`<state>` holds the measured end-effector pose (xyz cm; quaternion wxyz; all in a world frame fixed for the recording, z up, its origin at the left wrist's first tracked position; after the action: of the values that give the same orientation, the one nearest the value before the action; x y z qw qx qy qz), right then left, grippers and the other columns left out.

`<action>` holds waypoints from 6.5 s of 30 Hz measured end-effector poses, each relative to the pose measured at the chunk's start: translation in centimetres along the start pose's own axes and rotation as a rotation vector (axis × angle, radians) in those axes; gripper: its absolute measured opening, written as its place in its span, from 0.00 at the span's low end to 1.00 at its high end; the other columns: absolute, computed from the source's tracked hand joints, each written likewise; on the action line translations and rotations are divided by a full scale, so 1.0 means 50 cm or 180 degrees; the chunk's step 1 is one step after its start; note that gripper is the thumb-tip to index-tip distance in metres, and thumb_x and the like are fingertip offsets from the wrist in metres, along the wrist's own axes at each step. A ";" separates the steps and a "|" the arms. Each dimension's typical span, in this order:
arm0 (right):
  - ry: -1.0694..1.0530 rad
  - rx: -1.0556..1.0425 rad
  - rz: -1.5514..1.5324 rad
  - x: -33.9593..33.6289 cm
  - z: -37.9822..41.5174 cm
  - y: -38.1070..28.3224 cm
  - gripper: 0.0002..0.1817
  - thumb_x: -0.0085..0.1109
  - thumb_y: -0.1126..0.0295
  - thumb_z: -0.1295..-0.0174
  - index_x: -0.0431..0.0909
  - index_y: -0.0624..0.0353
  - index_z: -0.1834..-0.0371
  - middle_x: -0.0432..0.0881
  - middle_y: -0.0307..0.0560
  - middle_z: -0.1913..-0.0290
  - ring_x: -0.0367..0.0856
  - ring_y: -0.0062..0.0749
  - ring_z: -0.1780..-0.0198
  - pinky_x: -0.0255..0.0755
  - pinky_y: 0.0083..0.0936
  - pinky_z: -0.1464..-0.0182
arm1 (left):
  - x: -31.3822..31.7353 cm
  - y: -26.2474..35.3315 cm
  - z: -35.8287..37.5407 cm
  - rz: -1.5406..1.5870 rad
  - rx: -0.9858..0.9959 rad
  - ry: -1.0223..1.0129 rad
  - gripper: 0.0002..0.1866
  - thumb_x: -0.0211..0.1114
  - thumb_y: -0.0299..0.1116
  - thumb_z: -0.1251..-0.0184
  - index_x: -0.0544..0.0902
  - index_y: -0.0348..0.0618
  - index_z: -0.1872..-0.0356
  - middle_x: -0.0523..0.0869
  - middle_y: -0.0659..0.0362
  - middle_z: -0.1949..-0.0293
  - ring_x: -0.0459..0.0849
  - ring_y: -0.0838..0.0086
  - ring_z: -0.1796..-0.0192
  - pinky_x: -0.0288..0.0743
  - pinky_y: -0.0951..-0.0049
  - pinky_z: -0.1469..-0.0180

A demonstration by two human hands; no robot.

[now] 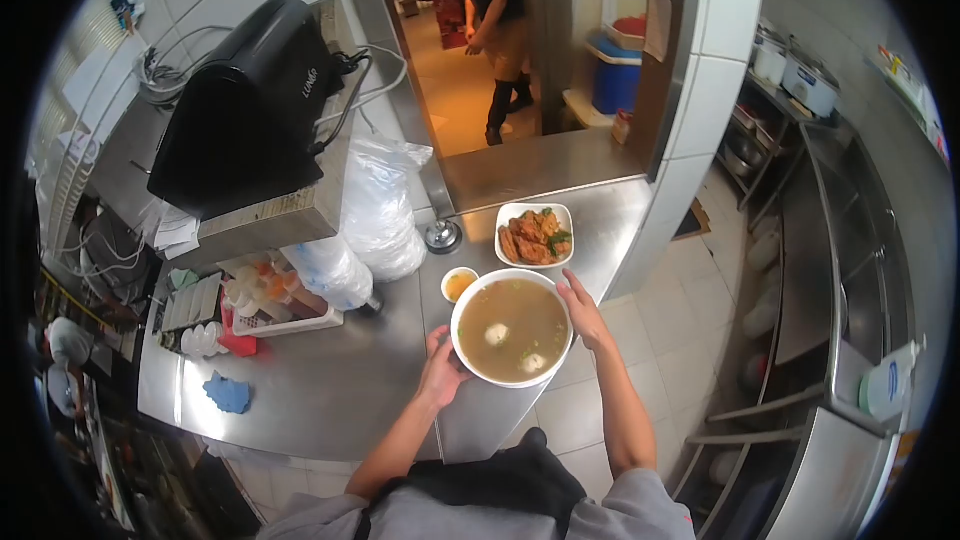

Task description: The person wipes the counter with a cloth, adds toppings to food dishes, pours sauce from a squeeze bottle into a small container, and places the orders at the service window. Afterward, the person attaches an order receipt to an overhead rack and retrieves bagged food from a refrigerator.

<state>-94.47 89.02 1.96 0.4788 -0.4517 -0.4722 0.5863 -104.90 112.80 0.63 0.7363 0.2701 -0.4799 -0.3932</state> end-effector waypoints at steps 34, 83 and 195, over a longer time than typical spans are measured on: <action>-0.4249 -0.1053 0.0198 0.481 0.303 -0.266 0.13 0.48 0.65 0.33 0.79 0.61 0.58 0.82 0.42 0.58 0.77 0.24 0.54 0.69 0.21 0.51 | -0.373 0.073 0.299 -0.0030 0.2420 0.1994 0.16 0.45 0.41 0.27 0.67 0.45 0.76 0.71 0.62 0.79 0.71 0.76 0.74 0.72 0.73 0.64; -0.2170 -0.5380 0.0588 0.342 0.138 -1.010 0.31 0.46 0.80 0.40 0.56 0.46 0.33 0.56 0.54 0.32 0.58 0.51 0.33 0.67 0.43 0.38 | -0.647 0.172 0.493 -0.1368 0.2742 0.3277 0.20 0.43 0.39 0.28 0.76 0.35 0.72 0.79 0.55 0.74 0.76 0.72 0.69 0.70 0.69 0.61; 0.0029 -0.3662 0.1617 0.346 -0.346 -1.156 0.34 0.56 0.75 0.44 0.55 0.64 0.33 0.77 0.47 0.57 0.73 0.21 0.58 0.68 0.19 0.55 | -0.473 0.211 0.437 -0.2678 0.1828 0.2605 0.24 0.56 0.22 0.38 0.65 0.36 0.39 0.66 0.45 0.38 0.69 0.56 0.40 0.70 0.65 0.46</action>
<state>-72.03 113.73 55.10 0.0069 -0.7376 -0.5880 0.3318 -127.06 137.94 5.73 0.5413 0.7487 -0.1001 -0.3693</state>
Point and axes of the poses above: each hand's wrist, its own z-axis away from the middle knuckle, its own x-axis out of the palm, y = z × x, the point moved 2 cm from there along -z, towards the middle knuckle
